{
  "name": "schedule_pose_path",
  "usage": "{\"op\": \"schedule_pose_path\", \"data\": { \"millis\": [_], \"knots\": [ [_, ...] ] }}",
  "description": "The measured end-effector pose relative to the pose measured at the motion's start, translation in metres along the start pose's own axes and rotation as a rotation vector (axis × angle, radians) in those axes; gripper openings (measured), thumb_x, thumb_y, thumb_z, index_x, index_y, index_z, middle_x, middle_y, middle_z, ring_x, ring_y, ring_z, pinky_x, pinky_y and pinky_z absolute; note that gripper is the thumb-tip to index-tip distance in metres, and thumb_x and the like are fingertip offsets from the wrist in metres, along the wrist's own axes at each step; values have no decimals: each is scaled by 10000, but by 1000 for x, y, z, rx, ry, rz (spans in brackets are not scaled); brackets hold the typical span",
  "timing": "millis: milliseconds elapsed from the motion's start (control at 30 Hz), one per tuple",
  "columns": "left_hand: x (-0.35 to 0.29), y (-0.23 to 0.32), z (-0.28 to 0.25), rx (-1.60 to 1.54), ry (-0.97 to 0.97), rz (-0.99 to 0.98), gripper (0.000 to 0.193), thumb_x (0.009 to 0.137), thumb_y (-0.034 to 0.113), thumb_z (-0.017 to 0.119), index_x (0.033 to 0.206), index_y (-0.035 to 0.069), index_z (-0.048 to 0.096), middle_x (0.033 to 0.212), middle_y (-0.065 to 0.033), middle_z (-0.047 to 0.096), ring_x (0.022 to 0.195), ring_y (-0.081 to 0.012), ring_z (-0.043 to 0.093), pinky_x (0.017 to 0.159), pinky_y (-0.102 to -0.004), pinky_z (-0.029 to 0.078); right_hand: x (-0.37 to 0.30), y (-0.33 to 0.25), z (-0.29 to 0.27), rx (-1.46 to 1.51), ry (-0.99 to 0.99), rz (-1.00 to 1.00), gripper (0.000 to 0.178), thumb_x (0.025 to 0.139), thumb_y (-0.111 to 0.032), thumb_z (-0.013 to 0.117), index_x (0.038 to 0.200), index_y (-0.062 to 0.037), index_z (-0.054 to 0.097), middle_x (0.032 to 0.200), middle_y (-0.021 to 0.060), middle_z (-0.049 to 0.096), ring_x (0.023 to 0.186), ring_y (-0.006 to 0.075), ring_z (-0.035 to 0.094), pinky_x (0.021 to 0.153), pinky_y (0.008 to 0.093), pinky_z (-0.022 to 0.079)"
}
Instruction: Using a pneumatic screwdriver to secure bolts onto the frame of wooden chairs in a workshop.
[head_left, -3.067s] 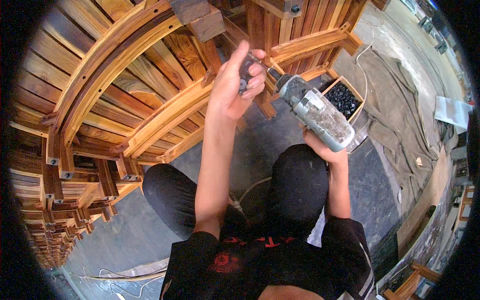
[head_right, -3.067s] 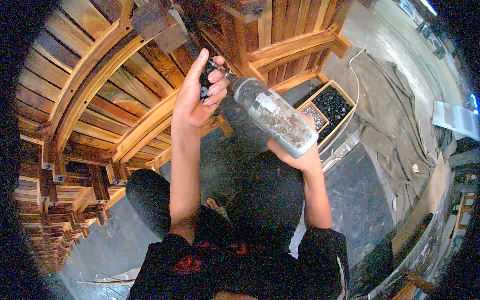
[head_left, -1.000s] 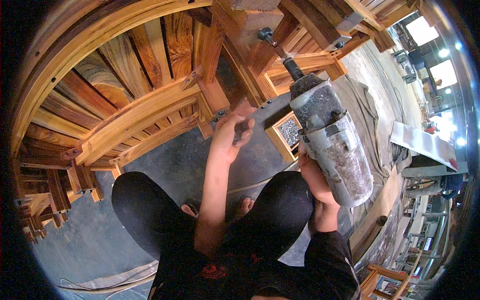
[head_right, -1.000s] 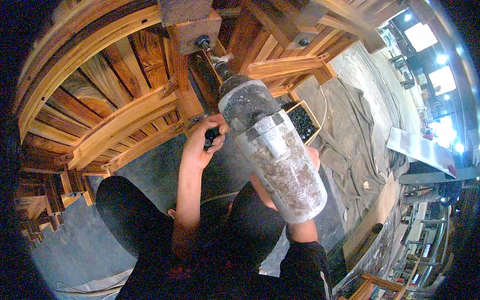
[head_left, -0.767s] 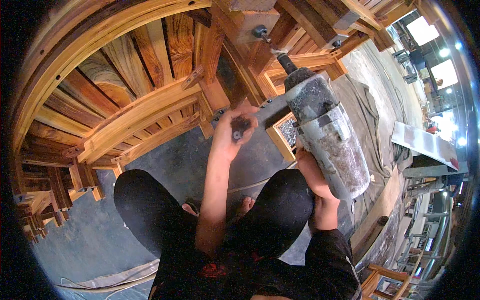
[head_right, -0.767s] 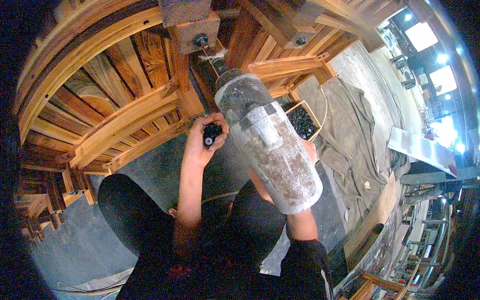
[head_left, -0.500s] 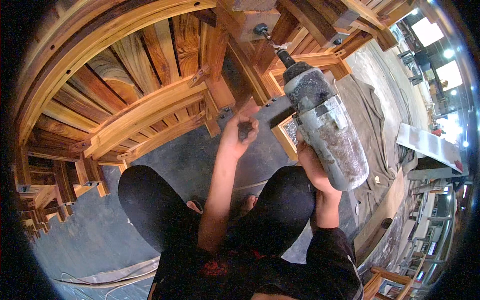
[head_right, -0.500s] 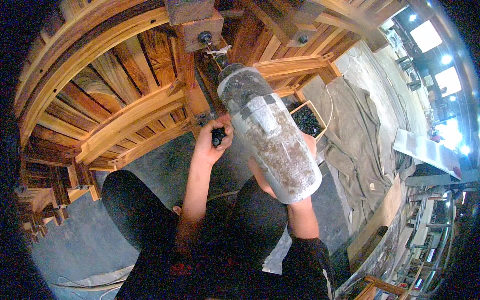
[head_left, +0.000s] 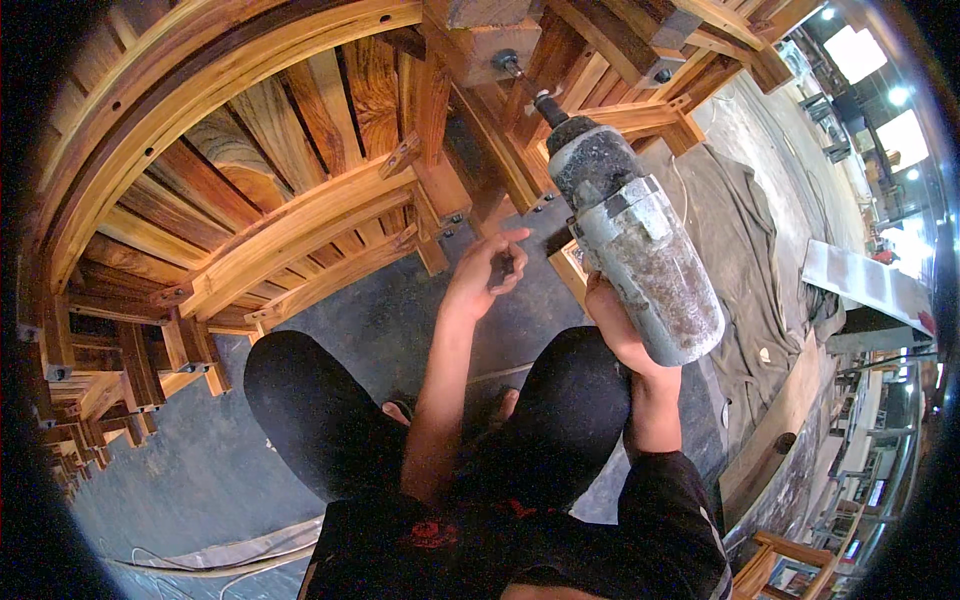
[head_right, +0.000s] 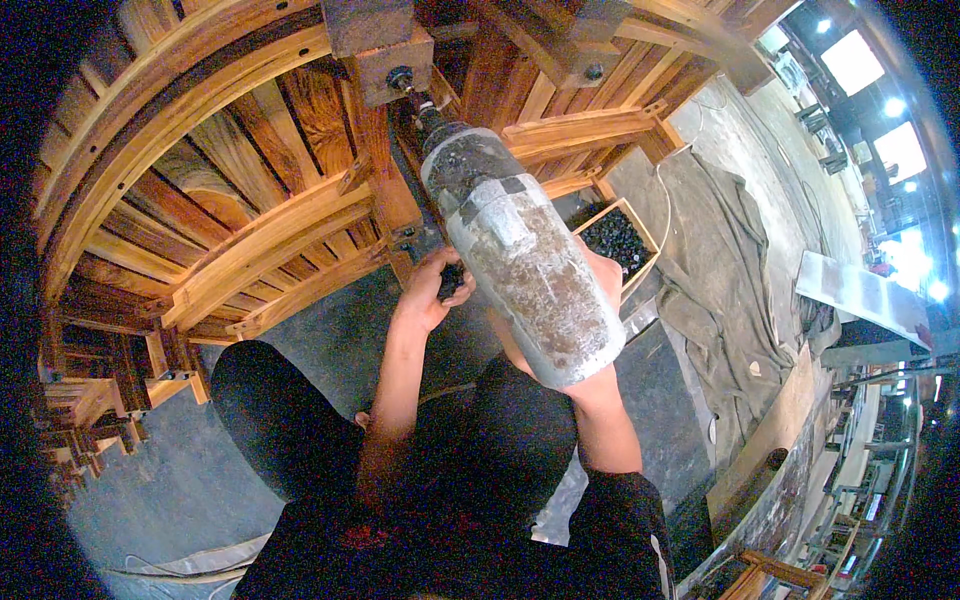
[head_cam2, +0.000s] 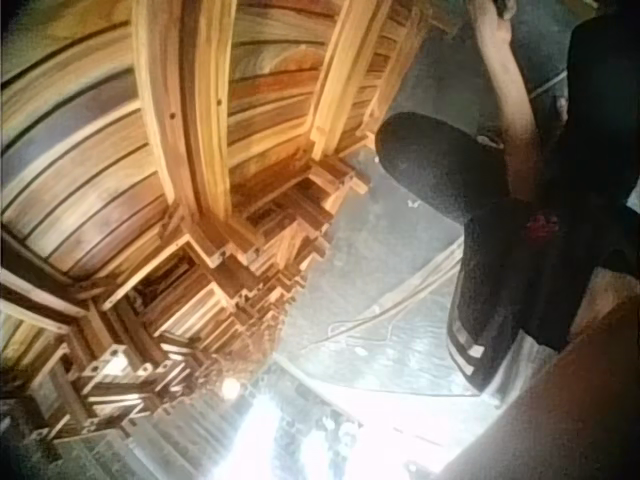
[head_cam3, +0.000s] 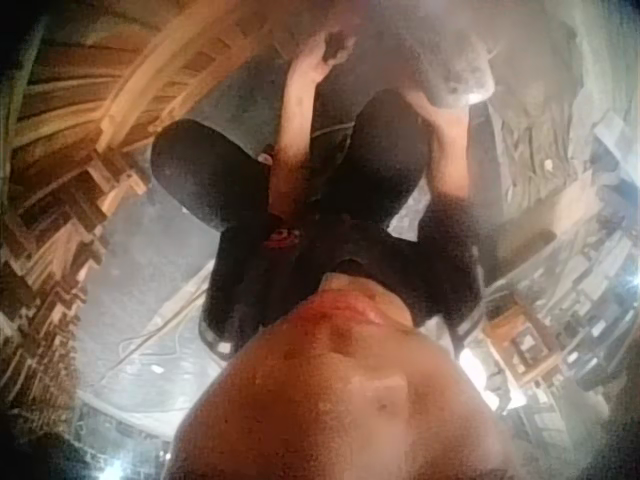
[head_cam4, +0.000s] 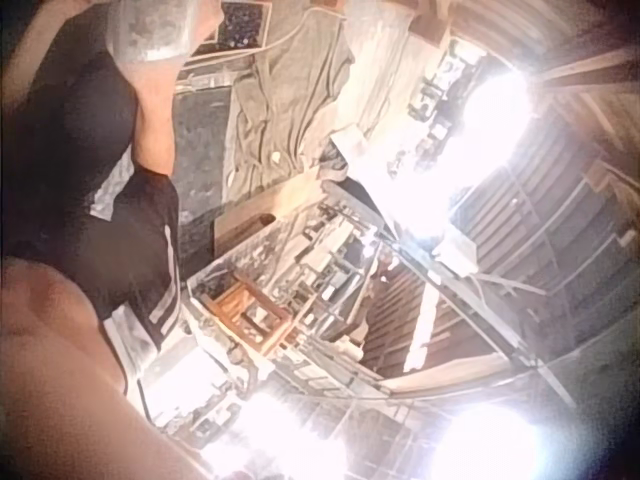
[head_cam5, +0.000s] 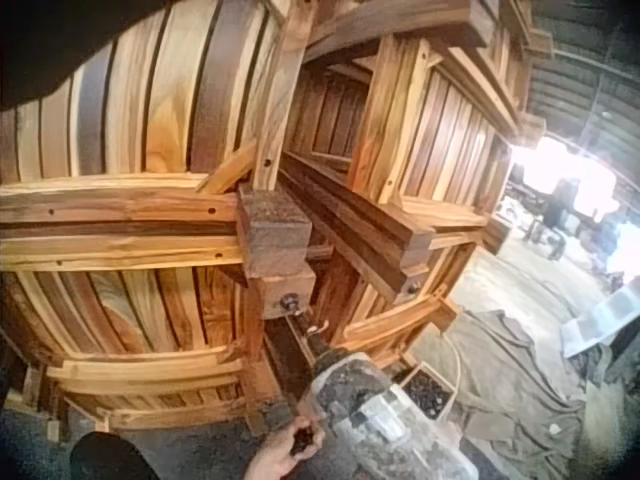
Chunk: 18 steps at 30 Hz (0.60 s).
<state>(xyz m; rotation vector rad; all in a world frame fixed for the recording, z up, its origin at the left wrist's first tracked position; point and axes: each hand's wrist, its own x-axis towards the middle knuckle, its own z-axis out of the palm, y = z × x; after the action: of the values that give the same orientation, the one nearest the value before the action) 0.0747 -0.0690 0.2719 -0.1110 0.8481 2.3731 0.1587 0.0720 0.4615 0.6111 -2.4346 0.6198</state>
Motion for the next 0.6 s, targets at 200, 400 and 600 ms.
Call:
{"op": "schedule_pose_path", "data": {
  "millis": [200,400,600],
  "knots": [
    [1,-9,0,-4,75,84,332,931,118,339,1167,-44,507,633,-59,513,461,-114,411,357,-215,270,6,-6,2,93,-11,161,458,574,-170,728,986,4,625,856,143,652,695,283,627,648,314,480],
    [6,-17,-14,-338,12,35,305,926,144,363,1131,-20,520,616,-30,444,454,-109,363,354,-210,271,8,-3,2,38,28,4,549,555,-218,742,1026,32,611,856,152,658,697,287,633,673,308,481],
    [6,-21,-18,-501,-28,-78,286,920,147,433,1133,-29,507,676,-6,422,518,-99,382,364,-191,284,9,-8,-2,98,22,77,574,558,-234,735,1046,40,604,865,158,658,694,297,633,676,314,482]
  ]
}}
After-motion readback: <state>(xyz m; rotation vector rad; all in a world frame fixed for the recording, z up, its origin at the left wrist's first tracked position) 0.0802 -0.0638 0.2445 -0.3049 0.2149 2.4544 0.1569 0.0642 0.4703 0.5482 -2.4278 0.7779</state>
